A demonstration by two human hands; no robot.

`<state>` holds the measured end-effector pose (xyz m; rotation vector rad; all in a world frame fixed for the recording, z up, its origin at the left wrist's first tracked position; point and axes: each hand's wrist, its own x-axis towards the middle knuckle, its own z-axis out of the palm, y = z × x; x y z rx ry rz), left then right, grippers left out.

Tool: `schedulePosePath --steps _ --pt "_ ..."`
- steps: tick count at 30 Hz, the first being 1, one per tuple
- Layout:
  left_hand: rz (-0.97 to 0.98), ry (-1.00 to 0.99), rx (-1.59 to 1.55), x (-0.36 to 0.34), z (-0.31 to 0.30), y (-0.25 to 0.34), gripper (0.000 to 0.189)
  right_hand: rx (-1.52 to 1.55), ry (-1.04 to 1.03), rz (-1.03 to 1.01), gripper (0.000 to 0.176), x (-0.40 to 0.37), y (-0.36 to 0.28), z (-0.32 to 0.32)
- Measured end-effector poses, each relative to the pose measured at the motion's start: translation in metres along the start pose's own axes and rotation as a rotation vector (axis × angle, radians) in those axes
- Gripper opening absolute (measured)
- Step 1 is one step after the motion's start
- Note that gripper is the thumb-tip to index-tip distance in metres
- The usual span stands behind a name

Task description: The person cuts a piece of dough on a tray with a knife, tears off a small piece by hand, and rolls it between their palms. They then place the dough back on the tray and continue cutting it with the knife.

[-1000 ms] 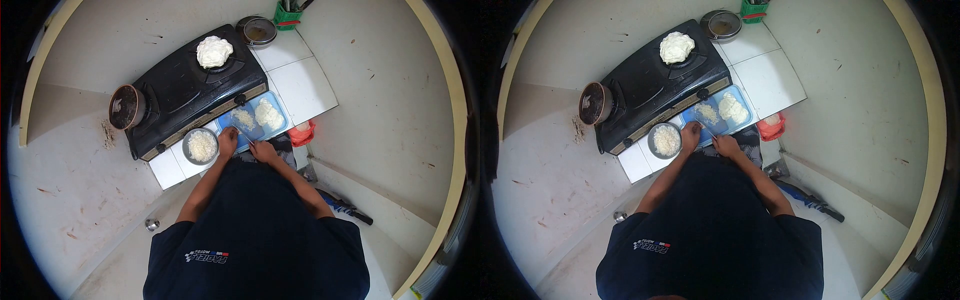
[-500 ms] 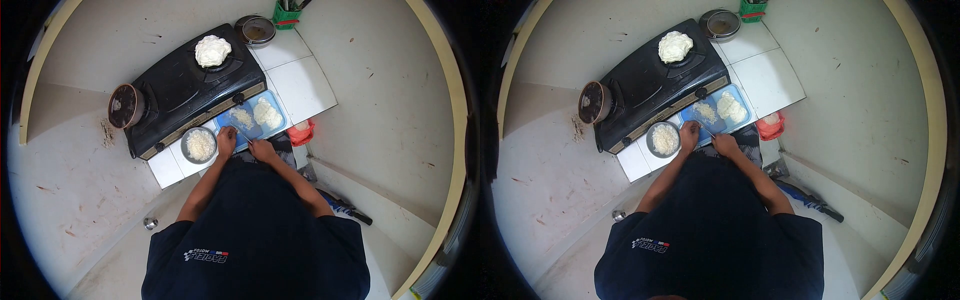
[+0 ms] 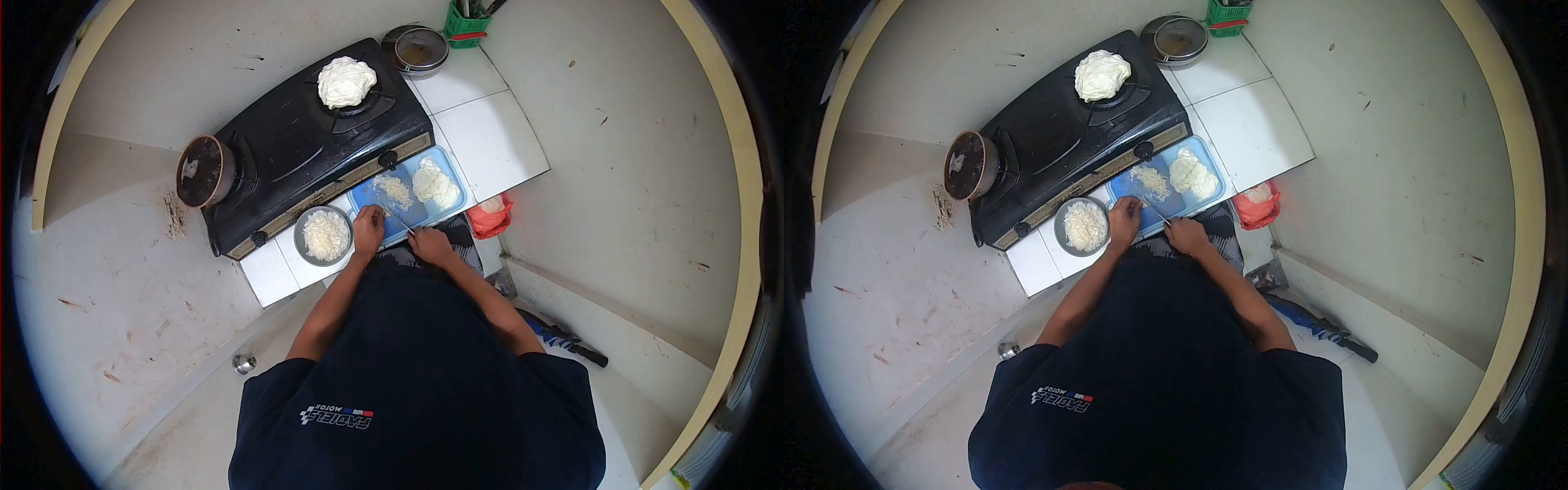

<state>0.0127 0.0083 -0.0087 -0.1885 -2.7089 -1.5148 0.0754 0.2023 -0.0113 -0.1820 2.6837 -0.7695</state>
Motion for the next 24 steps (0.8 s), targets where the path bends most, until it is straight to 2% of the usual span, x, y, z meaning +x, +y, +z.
schedulePosePath --steps 2,5,12,24 --pt "-0.009 -0.003 -0.022 -0.001 0.000 -0.001 0.008 0.005 0.052 0.048 0.044 -0.002 0.006 0.008" --pt "0.003 0.004 -0.025 -0.001 -0.001 -0.001 0.008 0.029 0.020 0.069 0.046 -0.001 0.003 0.007" --pt "-0.016 0.012 0.003 0.001 -0.002 0.003 0.005 0.032 0.045 0.023 0.047 -0.001 -0.012 0.000" --pt "-0.022 -0.004 -0.003 0.003 0.000 0.000 0.006 -0.023 0.026 0.032 0.039 0.017 -0.021 0.006"
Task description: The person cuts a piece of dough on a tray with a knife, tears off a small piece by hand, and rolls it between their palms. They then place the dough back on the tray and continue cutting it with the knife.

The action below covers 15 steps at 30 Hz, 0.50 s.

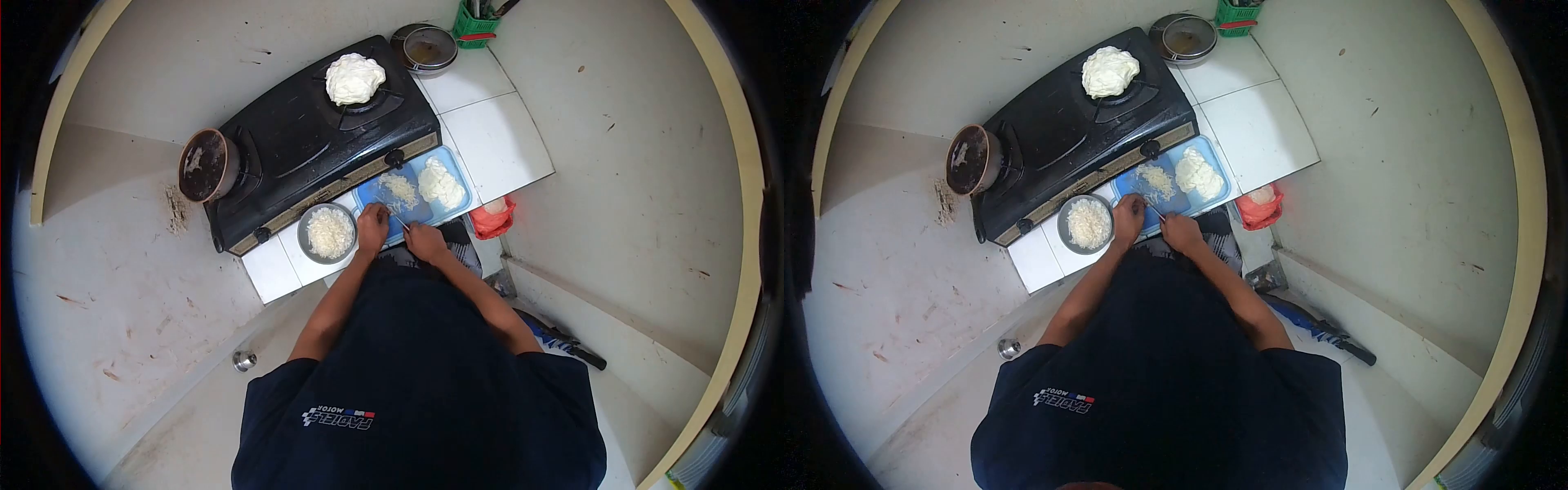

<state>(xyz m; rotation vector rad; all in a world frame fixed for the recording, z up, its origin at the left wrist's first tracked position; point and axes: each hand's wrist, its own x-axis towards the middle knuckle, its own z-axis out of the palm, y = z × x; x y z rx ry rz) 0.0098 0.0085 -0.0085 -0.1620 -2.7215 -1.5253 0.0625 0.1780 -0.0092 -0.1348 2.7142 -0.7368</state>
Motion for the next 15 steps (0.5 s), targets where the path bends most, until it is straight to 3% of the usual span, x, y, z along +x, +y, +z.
schedulePosePath --steps 15 --pt "-0.009 -0.020 0.031 -0.004 -0.001 0.000 0.007 -0.009 -0.002 -0.007 0.042 -0.013 0.015 0.001"
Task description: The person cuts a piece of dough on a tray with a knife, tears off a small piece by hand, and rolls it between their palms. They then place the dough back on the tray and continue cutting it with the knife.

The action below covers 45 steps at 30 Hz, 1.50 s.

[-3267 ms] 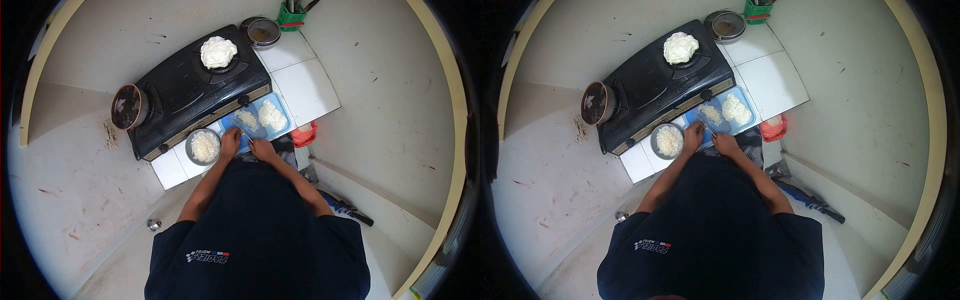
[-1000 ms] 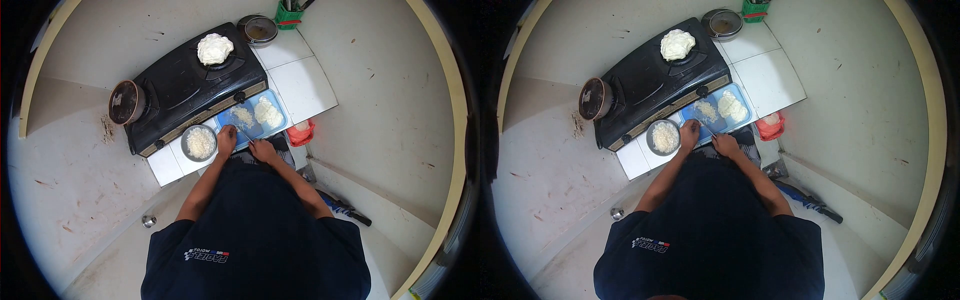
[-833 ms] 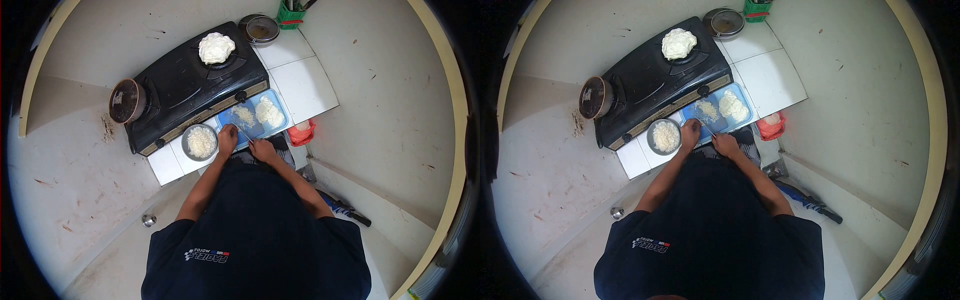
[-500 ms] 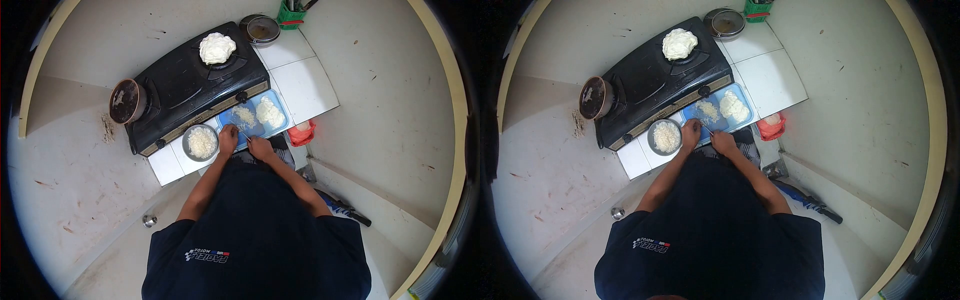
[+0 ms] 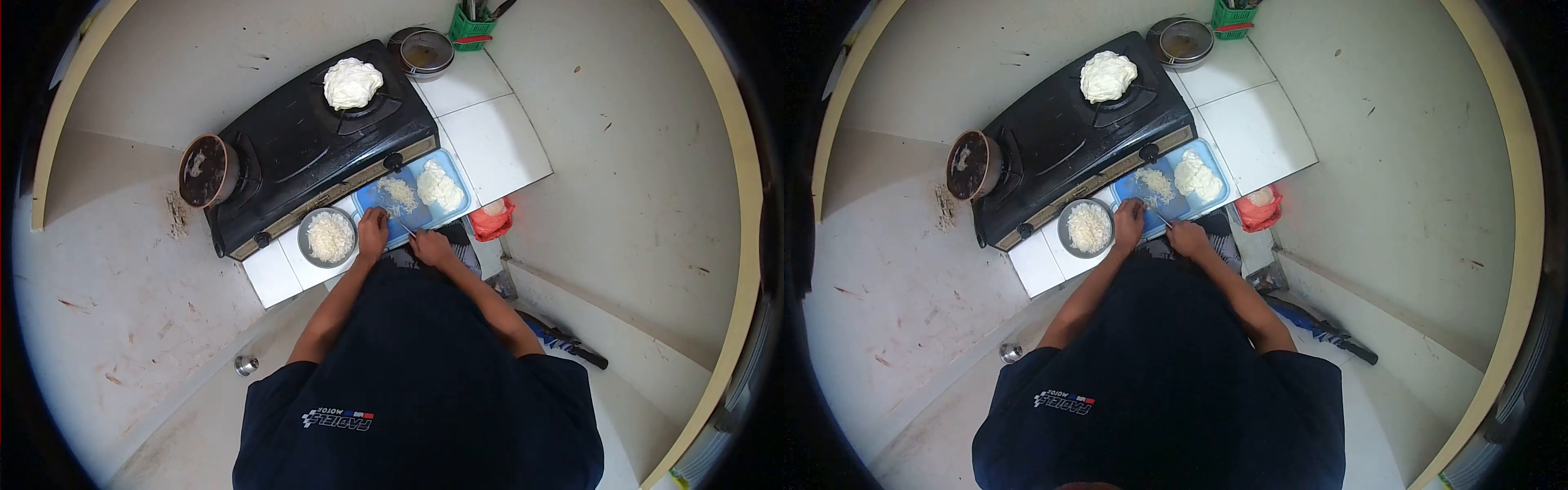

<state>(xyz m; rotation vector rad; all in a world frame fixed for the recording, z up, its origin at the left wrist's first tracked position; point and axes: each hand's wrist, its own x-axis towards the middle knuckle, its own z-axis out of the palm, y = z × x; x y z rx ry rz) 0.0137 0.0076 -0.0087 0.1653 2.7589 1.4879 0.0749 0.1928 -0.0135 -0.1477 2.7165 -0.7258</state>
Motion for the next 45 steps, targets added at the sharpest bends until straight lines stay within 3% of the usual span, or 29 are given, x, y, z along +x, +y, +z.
schedulePosePath --steps 8,12,15,30,35,45 --pt "-0.005 0.025 -0.022 -0.002 0.001 -0.002 0.007 0.089 -0.013 0.103 0.046 -0.003 0.001 0.001" --pt "-0.064 0.040 0.022 0.001 0.004 -0.003 0.005 0.112 0.066 0.014 0.046 -0.007 0.007 0.011" --pt "-0.084 0.041 -0.022 0.002 0.002 0.000 0.004 0.152 -0.012 0.034 0.046 -0.008 0.004 0.007" --pt "-0.033 0.014 -0.006 0.000 -0.001 -0.002 0.004 0.091 0.023 -0.005 0.043 0.012 -0.010 0.011" --pt "0.098 -0.004 0.062 -0.004 -0.001 -0.012 0.008 0.066 0.048 -0.017 0.041 0.006 -0.008 0.007" --pt "0.042 0.014 0.022 -0.002 -0.002 -0.003 0.006 0.053 0.023 0.093 0.046 -0.014 0.008 0.002"
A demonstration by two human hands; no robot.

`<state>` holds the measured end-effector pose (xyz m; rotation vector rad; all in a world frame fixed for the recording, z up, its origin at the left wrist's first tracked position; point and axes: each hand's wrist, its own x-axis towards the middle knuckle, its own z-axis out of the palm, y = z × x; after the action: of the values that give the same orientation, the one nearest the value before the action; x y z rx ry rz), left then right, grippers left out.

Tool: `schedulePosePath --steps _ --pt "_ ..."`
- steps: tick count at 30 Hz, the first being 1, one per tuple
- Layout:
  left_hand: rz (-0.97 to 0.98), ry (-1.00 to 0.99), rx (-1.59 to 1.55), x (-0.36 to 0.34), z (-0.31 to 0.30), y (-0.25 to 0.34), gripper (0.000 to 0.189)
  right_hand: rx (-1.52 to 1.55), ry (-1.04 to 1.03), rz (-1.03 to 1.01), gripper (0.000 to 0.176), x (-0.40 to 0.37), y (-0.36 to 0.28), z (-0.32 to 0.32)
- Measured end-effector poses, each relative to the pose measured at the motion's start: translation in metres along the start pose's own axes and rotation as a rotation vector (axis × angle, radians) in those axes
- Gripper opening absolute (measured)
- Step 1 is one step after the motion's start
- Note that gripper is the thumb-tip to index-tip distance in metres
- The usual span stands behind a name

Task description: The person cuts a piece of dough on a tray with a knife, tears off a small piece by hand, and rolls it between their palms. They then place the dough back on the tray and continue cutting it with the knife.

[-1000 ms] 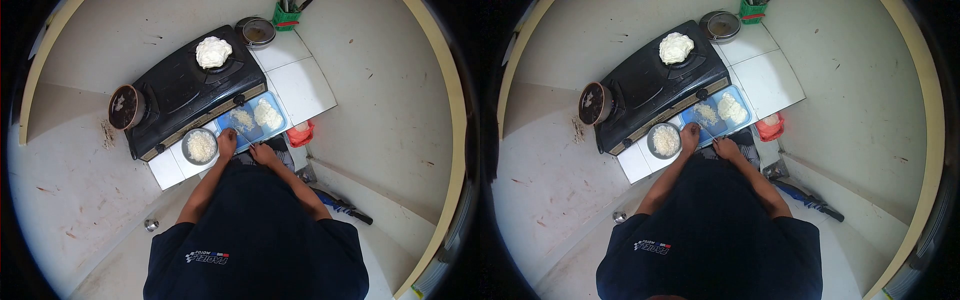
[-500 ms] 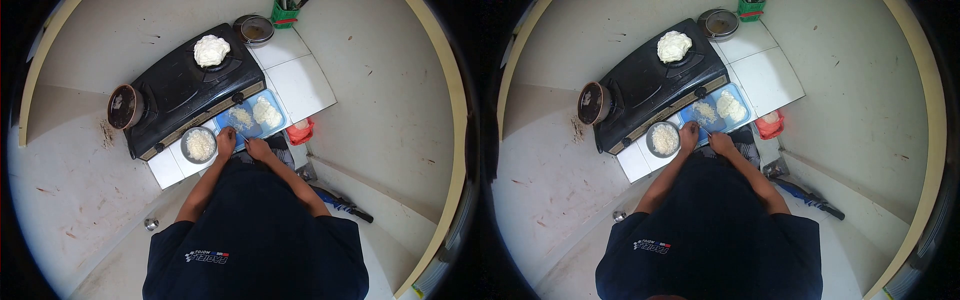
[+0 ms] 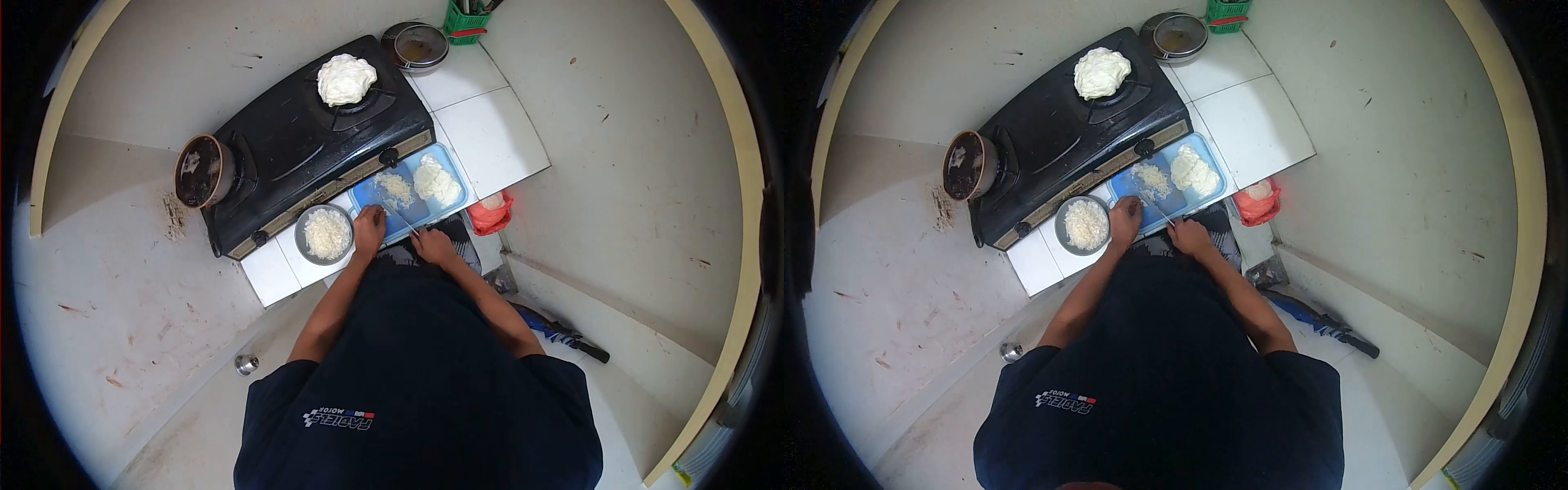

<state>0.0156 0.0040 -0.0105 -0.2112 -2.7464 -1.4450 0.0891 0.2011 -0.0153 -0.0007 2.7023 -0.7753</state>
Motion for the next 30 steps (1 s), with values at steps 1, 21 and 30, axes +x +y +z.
schedulePosePath --steps 1,21,30 --pt "-0.004 0.009 -0.003 0.000 0.001 -0.001 0.005 0.018 -0.027 -0.027 0.046 0.001 -0.001 -0.001" --pt "0.050 0.027 0.026 0.002 0.001 0.000 0.005 -0.006 -0.012 -0.088 0.042 0.026 -0.021 0.006" --pt "0.014 0.004 0.010 -0.001 -0.001 0.000 0.005 -0.051 -0.051 -0.040 0.049 0.002 -0.001 -0.006"
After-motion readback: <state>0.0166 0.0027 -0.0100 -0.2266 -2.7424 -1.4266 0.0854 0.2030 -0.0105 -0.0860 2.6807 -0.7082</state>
